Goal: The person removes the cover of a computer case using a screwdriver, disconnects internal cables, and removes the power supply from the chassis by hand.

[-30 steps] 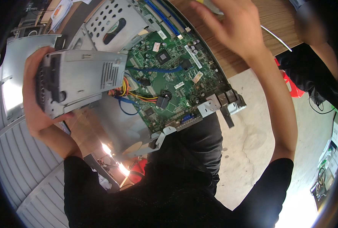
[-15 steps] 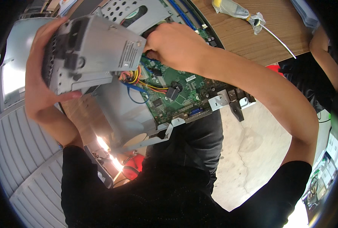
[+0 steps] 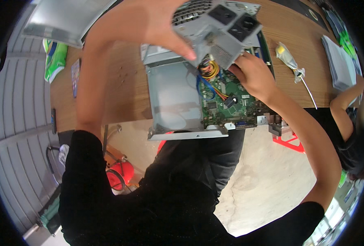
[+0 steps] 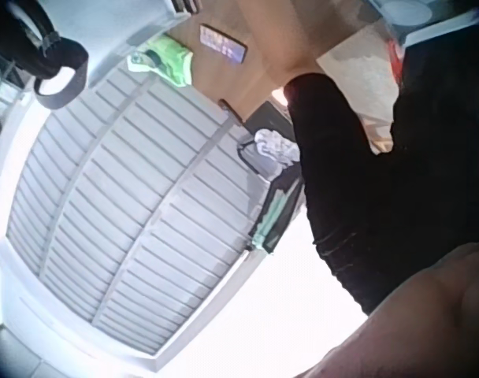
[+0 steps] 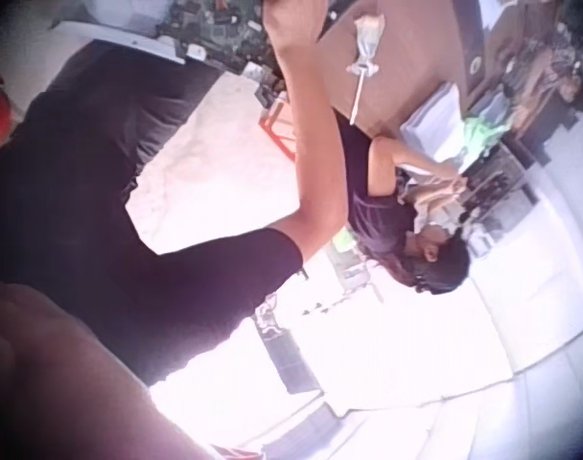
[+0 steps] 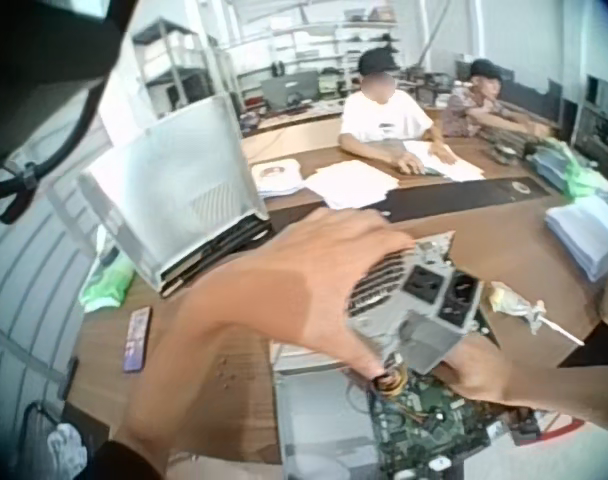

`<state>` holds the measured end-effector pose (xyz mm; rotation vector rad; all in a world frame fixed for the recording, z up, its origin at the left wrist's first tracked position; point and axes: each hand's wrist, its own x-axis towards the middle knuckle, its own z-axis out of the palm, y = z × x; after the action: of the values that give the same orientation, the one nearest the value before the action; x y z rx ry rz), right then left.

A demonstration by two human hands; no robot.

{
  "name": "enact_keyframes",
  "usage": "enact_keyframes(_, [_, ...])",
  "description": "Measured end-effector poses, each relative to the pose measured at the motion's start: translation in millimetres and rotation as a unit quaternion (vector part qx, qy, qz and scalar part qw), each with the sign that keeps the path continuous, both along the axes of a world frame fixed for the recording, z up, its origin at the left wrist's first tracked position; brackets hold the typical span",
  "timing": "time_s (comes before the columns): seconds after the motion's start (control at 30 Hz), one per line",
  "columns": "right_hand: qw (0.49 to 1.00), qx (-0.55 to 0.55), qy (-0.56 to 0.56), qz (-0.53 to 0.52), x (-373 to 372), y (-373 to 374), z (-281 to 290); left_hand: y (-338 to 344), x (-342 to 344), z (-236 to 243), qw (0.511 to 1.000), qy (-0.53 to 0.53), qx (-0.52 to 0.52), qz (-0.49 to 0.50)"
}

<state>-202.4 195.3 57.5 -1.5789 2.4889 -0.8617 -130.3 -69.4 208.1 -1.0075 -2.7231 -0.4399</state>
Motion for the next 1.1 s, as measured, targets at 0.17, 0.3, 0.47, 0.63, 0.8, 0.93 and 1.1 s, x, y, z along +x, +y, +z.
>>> enact_keyframes(0.17, [0.987,-0.041,-0.135,-0.071,1.7,-4.9,-13.5,3.4,4.1,4.3,1.000,-0.020,0.001,0.017])
enact_keyframes(0.3, [0.991,-0.024,-0.109,-0.073,8.1,-19.5,-4.6,-4.0,-11.5,-12.0,0.999,-0.028,0.002,0.029])
enact_keyframes(0.47, [0.993,-0.077,-0.034,-0.088,10.0,-15.1,-12.7,4.1,-11.7,-3.0,0.998,-0.052,-0.009,0.017])
enact_keyframes(0.63, [0.990,-0.013,-0.005,-0.142,15.6,-19.3,-12.6,-5.2,-8.0,-14.7,1.000,0.004,0.020,0.011])
enact_keyframes(0.8, [0.980,-0.001,0.002,-0.199,27.6,-28.5,-7.2,-5.5,-3.3,-7.6,1.000,0.000,0.012,0.012])
enact_keyframes(0.93, [0.970,0.016,0.018,-0.242,30.6,-25.1,-4.1,2.7,-3.0,-2.4,0.999,-0.027,0.016,0.014])
enact_keyframes(1.1, [0.976,0.009,0.002,-0.217,27.4,-30.8,-5.3,-9.6,-4.7,-9.5,1.000,0.014,0.008,0.015])
